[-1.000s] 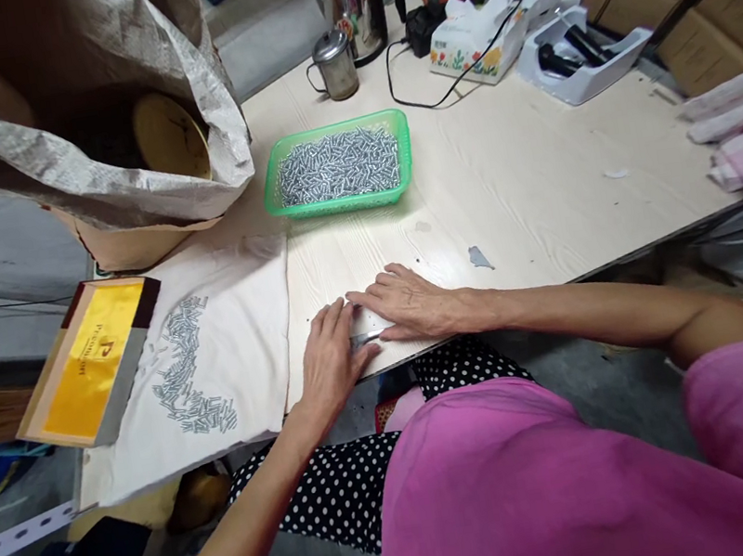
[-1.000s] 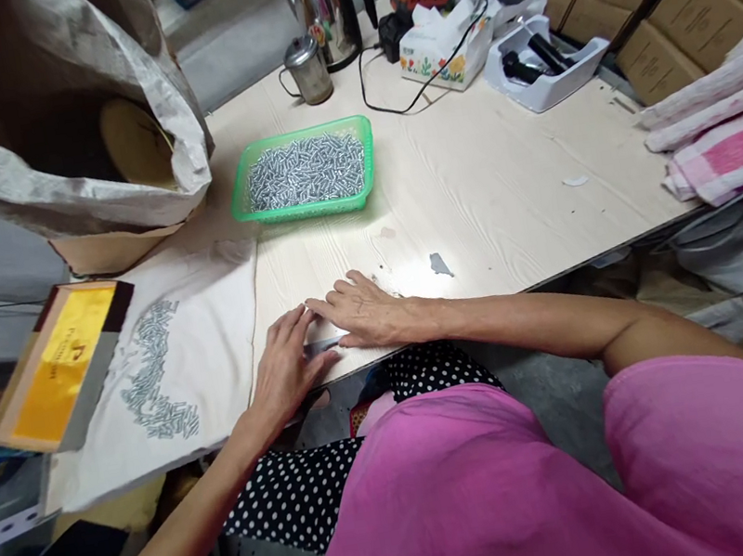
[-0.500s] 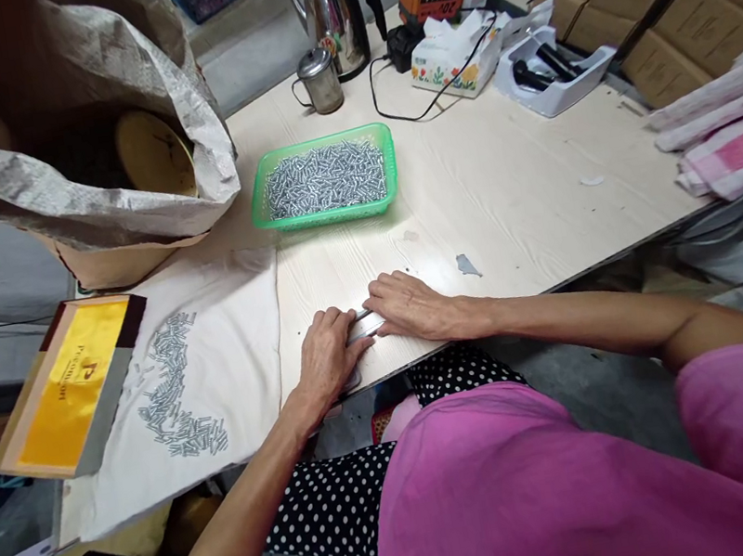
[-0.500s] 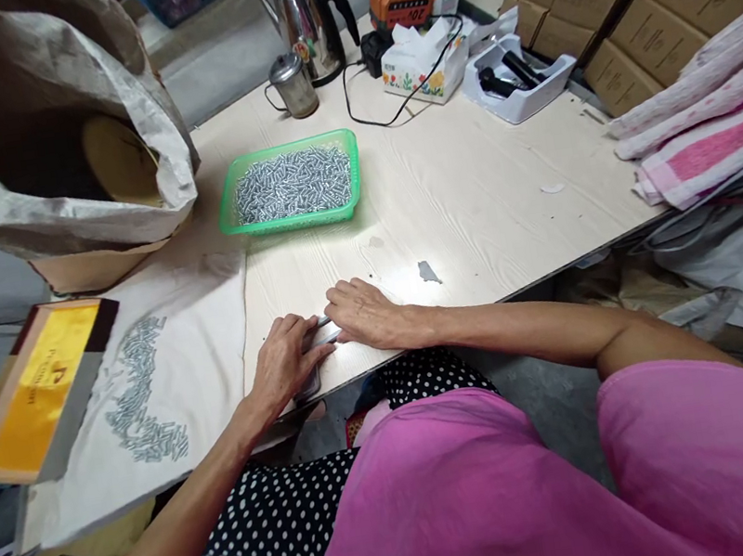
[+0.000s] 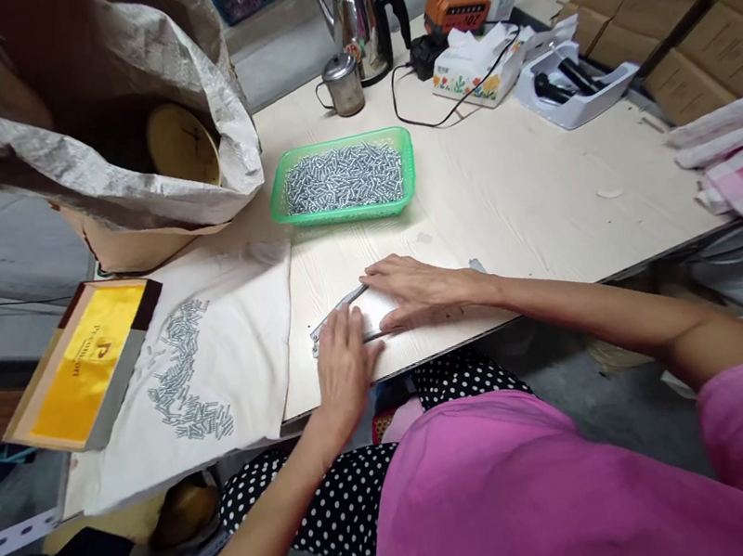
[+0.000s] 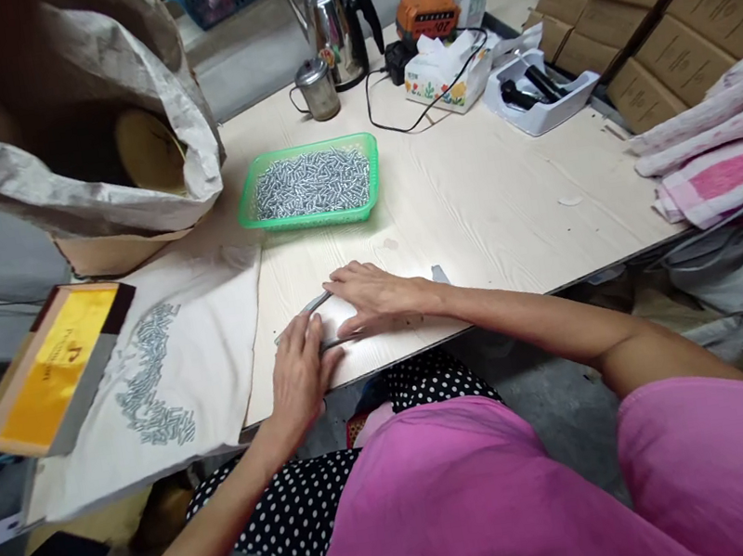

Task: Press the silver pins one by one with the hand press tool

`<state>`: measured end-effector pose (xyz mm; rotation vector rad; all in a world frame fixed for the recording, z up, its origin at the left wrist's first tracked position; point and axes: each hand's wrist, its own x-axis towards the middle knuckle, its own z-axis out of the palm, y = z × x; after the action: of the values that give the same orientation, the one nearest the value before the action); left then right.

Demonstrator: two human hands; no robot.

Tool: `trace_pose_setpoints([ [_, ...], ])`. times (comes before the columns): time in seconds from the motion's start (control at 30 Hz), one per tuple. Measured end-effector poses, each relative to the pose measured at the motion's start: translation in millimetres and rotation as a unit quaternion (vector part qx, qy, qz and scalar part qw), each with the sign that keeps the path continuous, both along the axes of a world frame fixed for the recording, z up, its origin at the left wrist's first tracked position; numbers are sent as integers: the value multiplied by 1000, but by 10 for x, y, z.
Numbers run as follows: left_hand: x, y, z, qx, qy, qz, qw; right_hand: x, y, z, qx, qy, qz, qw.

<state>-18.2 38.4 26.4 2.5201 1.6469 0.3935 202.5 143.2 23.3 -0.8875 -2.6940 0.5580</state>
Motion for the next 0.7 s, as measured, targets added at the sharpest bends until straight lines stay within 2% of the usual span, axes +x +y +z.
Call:
trace_pose_setpoints([
  [0.13, 83, -578, -74, 16, -6, -46, 999, -143, 48, 151, 44, 23, -7, 999],
  [0.3, -75, -992, -111, 11, -48, -95, 994, -736, -188, 233, 103, -35, 171, 979],
  [0.37, -205, -1058, -76, 28, -70, -95, 993, -921, -289, 203, 126, -52, 229, 964],
  [0.47, -377, -1119, 4, 48, -70, -52, 995, -1062, -372, 131, 141, -43, 268, 952],
  [0.6, -546, -1110, 88, 76, -51, 0, 996, -1122, -359, 16, 119, -8, 290, 950],
  [0.7, -802, -927, 158, 114, -53, 87, 988, -1153, -347, -75, 105, 22, 280, 954],
])
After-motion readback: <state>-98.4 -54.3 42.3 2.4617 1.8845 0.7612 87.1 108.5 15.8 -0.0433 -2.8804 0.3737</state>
